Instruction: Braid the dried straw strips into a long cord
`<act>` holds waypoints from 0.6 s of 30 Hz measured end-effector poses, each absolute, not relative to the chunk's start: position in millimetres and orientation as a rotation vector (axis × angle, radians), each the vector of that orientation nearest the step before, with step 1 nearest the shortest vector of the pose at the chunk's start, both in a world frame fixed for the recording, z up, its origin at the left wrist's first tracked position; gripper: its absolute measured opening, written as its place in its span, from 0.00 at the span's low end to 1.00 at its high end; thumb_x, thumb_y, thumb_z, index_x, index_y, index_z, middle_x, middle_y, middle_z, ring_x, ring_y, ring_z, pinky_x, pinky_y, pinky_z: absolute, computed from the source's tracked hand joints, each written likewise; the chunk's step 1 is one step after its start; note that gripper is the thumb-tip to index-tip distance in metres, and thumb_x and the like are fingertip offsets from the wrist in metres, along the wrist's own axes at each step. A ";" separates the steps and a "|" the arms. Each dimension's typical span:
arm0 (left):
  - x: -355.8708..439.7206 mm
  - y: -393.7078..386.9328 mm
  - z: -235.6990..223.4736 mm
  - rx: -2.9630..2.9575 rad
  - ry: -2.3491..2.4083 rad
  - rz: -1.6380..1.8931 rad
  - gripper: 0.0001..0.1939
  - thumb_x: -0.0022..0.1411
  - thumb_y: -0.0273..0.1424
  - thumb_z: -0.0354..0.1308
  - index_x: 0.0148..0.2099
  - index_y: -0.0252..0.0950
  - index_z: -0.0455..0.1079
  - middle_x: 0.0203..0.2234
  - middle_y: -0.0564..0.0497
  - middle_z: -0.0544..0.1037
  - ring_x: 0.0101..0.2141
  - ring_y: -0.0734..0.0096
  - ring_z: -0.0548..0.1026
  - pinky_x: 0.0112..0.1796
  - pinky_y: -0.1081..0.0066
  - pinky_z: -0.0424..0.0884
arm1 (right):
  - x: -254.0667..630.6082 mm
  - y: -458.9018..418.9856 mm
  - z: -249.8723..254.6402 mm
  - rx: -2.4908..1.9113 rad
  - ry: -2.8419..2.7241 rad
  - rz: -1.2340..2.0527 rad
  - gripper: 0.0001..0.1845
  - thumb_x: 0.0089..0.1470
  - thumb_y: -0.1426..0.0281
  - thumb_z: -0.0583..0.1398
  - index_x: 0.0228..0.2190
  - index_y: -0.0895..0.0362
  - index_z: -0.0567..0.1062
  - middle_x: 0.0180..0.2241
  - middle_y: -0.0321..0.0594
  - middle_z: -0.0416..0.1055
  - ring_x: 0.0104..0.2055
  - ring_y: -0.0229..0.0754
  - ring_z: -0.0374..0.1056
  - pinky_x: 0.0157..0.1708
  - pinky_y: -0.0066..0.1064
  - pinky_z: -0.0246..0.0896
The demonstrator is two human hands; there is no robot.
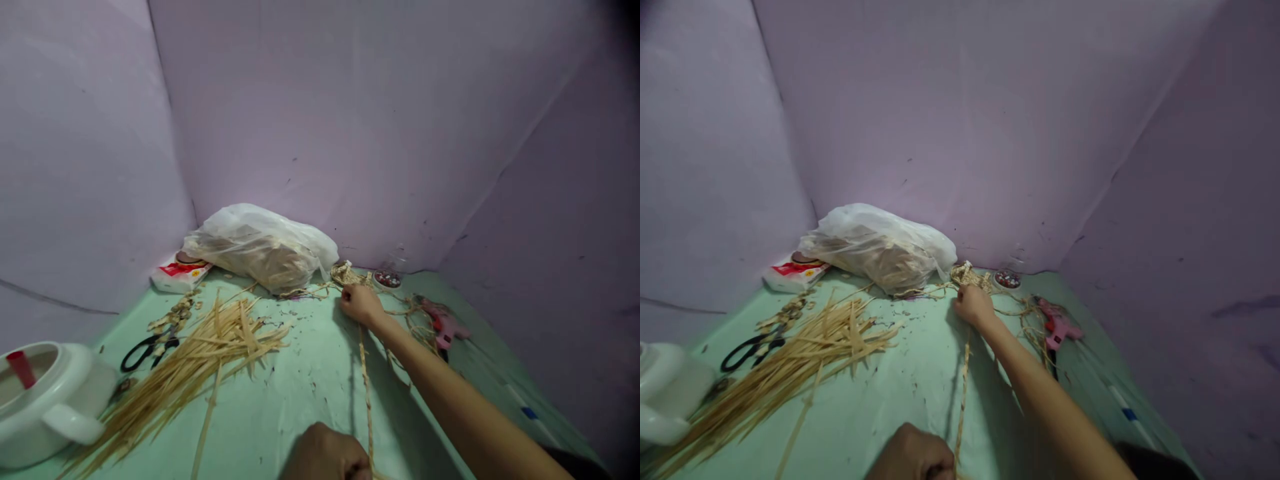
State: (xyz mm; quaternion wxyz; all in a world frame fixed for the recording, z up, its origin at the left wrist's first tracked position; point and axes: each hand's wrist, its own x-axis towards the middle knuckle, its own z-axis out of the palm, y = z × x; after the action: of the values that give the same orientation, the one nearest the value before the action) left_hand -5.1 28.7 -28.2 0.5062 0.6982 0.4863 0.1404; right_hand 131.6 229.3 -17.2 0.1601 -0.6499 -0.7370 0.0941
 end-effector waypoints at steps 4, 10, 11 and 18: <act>-5.0 29.3 -31.7 1.688 1.169 0.338 0.10 0.42 0.26 0.47 0.21 0.32 0.70 0.14 0.56 0.59 0.19 0.80 0.58 0.20 0.79 0.50 | 137.6 233.4 -22.4 -1.894 -1.947 0.533 0.11 0.39 0.69 0.54 0.23 0.61 0.74 0.20 0.39 0.69 0.24 0.36 0.62 0.21 0.23 0.49; -6.4 30.5 -32.3 1.669 1.157 0.384 0.09 0.43 0.26 0.47 0.21 0.32 0.69 0.14 0.56 0.59 0.18 0.81 0.57 0.19 0.78 0.49 | 139.7 241.2 -21.4 -2.012 -1.854 0.627 0.09 0.37 0.68 0.55 0.17 0.61 0.71 0.15 0.37 0.63 0.20 0.35 0.58 0.18 0.24 0.46; -6.5 30.6 -31.7 1.665 1.156 0.385 0.09 0.43 0.26 0.47 0.21 0.32 0.69 0.14 0.56 0.59 0.18 0.81 0.57 0.19 0.78 0.49 | 139.8 242.6 -19.1 -2.034 -1.845 0.655 0.08 0.36 0.68 0.55 0.15 0.61 0.70 0.14 0.37 0.61 0.19 0.35 0.57 0.17 0.25 0.46; -6.1 26.9 -26.4 1.628 1.171 0.397 0.09 0.42 0.26 0.47 0.20 0.32 0.68 0.13 0.56 0.58 0.18 0.80 0.58 0.20 0.77 0.50 | 128.1 240.2 5.9 -1.993 -1.733 0.757 0.06 0.36 0.70 0.55 0.17 0.60 0.69 0.14 0.36 0.61 0.16 0.33 0.54 0.15 0.25 0.46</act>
State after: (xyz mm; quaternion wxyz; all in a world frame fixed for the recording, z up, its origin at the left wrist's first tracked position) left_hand -6.1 26.9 -26.4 0.5217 0.6793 0.4888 0.1659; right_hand 128.1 240.2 5.9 0.1956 -0.7113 -0.6186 0.2703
